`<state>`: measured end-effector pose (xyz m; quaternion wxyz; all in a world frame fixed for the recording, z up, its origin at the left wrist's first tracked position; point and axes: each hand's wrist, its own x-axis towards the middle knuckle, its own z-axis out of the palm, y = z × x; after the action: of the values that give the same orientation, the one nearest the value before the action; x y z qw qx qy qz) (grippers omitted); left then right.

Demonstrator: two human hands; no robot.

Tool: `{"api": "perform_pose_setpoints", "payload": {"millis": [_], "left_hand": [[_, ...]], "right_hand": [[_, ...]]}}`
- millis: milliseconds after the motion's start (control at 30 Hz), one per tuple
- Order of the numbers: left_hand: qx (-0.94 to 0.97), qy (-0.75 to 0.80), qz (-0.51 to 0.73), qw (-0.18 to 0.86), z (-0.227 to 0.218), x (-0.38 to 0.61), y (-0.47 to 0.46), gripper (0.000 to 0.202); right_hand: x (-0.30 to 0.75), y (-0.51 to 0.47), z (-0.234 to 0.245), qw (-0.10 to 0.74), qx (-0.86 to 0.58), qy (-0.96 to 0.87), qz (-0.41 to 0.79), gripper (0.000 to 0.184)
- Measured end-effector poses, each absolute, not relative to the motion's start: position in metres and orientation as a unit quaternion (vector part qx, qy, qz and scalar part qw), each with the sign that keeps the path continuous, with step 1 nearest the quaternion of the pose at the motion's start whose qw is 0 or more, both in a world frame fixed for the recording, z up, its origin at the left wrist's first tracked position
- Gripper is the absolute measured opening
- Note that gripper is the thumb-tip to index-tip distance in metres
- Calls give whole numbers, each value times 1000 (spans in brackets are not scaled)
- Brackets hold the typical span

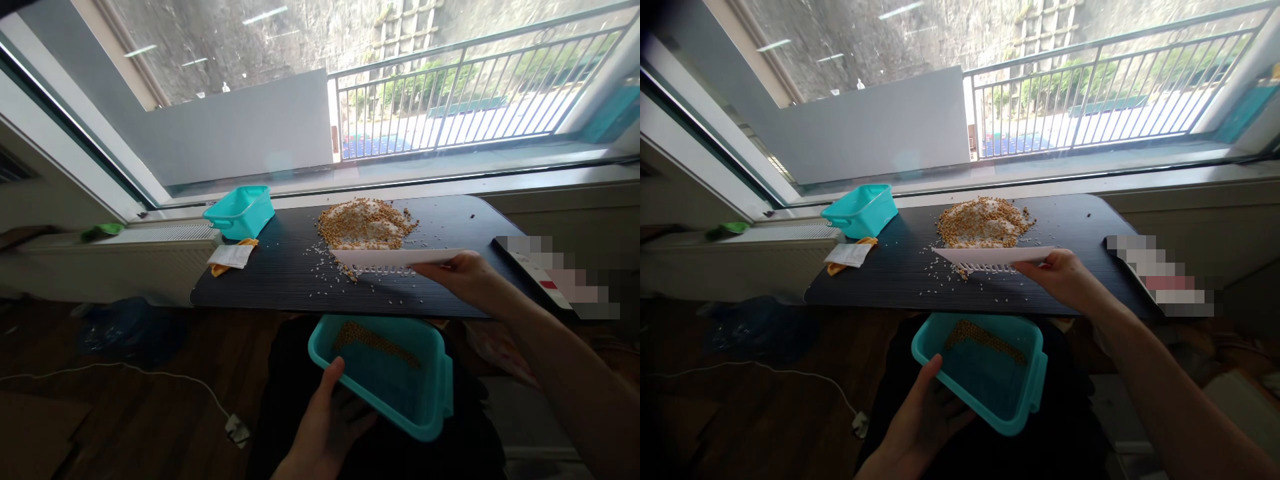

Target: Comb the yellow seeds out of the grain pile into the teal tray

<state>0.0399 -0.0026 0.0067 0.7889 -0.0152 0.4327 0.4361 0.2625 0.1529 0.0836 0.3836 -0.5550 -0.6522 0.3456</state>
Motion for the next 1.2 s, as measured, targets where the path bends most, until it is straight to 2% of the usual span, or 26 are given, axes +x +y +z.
{"api": "perform_pose_setpoints", "payload": {"millis": [233,367,667,1200], "left_hand": [[-31,437,427,791,10,40,0,58],[-18,423,436,794,10,40,-2,57],[-9,429,432,794,4,37,-3,59],[-19,437,434,788,10,38,-3,60]], "right_hand": [[253,164,76,378,-551,-650,362,31],[257,155,84,367,-537,-664,369,35],[258,139,94,403,-524,-643,387,31],[262,121,90,357,-522,-647,425,40]]}}
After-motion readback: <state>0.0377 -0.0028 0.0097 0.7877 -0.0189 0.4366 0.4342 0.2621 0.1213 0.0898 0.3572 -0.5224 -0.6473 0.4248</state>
